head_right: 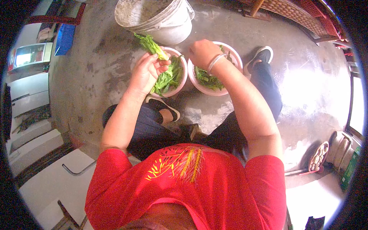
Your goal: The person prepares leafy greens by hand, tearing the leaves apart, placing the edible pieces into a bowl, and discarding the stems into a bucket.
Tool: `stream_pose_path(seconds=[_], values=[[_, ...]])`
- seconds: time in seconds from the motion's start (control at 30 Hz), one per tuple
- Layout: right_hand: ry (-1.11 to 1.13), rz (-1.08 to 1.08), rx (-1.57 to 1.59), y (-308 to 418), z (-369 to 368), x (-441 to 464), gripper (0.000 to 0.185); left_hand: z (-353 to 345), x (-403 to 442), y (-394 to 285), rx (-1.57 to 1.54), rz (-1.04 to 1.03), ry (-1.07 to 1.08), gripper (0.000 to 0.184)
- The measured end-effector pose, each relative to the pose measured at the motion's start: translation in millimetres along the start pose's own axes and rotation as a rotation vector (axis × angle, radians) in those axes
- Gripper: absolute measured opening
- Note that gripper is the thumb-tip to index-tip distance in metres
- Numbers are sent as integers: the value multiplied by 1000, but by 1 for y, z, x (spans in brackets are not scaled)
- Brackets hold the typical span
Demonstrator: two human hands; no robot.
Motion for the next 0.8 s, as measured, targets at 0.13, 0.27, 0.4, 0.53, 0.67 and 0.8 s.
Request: stream_pose_path(seconds=[0.13,0.27,0.4,0.53,0.67,0.8], values=[[56,-26,-106,-10,-7,-4,21,-1,-2,-1,25,-9,20,28],[88,-87,-70,-17,-5,-7,21,-1,-3,1,41,-15,32,27],[150,13,-77,-19,-20,-1,21,0,-2,0,44,-40,16,25],[273,156,-77,22,-30,21,20,13,-3,-5,84,-107,-85,22],[99,34,297,49,2,90,30,24,2,-7,89,-143,-131,18],[-533,127,382,42,46,151,48,15,6,-17,105,-168,-131,18]])
Point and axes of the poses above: each hand's wrist, its own x-axis towards the middle knuckle, its own z-axis out of the back of the hand, y = z × x, the point moved 8 cm from there along x, towards the middle knuckle, and after that the axes turned 4 degrees about -y, right-handed, at the moved point
